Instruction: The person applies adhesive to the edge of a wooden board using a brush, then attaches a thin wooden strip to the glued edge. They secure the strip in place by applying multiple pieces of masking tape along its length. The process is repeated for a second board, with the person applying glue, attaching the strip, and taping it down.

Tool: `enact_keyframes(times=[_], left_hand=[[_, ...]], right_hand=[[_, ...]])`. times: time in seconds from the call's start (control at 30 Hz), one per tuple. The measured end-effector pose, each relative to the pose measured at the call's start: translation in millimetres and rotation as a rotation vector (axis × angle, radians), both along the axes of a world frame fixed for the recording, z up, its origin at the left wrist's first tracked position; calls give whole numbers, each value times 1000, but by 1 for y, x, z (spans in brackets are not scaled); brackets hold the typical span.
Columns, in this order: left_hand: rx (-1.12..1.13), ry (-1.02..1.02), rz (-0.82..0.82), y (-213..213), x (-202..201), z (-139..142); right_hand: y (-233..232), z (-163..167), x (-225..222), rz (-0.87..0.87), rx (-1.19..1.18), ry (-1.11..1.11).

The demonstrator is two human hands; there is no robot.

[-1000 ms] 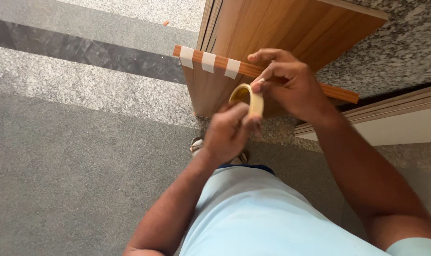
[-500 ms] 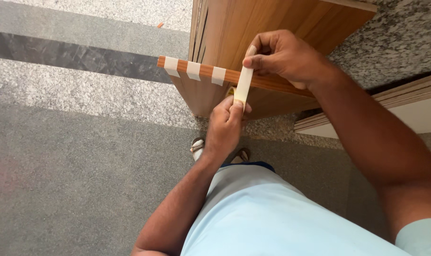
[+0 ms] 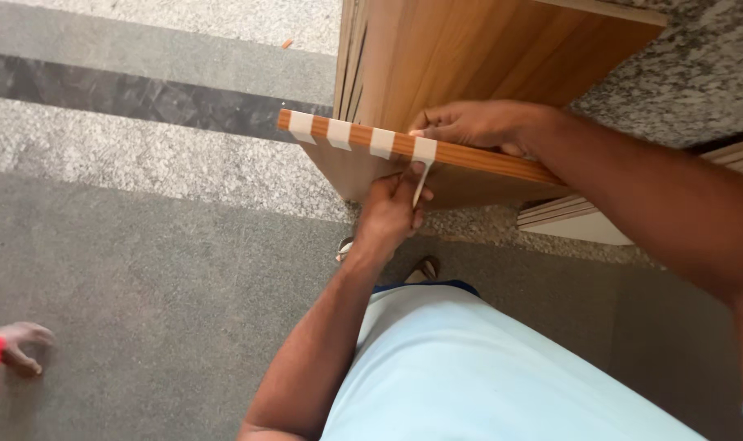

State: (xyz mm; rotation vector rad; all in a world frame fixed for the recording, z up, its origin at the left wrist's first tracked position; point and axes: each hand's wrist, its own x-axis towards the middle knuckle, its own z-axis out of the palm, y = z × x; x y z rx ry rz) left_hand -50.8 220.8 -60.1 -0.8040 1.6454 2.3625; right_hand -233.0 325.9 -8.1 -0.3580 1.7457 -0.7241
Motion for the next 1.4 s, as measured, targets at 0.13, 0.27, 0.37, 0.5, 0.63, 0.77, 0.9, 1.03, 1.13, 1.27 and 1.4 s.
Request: enact_keyframes(times=[0.13,0.27,0.37,0.5,0.63,0.77,0.9,1.03,1.13,1.27,1.4], left_hand=[[-22,-14,-5,2,3,0],[-11,-36,-13,1,6,-2],[-39,7,-43,-1,4,-5],[-8,6,-41,-2,-1,-5],[40,6,-71,0,-1,-1],[91,-81,28,3,-5,-6],[129,-127,-94,15,-10,-25],[262,-98,-352,39,6,-40],[114,55,-343,46,12,-38],[-8,352,-324,32,23,-13],[-50,396,-270,38,27,18]], right_hand=[[-8,-5,3,213,4,69],[-6,6,8,186,-226,279],[17,28,31,273,-293,666],[23,39,69,489,44,1131],[16,35,81,395,-90,1376],[16,27,77,366,-115,1439],[19,19,71,465,-24,1510],[22,18,64,451,7,1392],[34,26,59,436,63,1290],[65,44,61,186,57,1005],[96,51,65,314,-307,1508]])
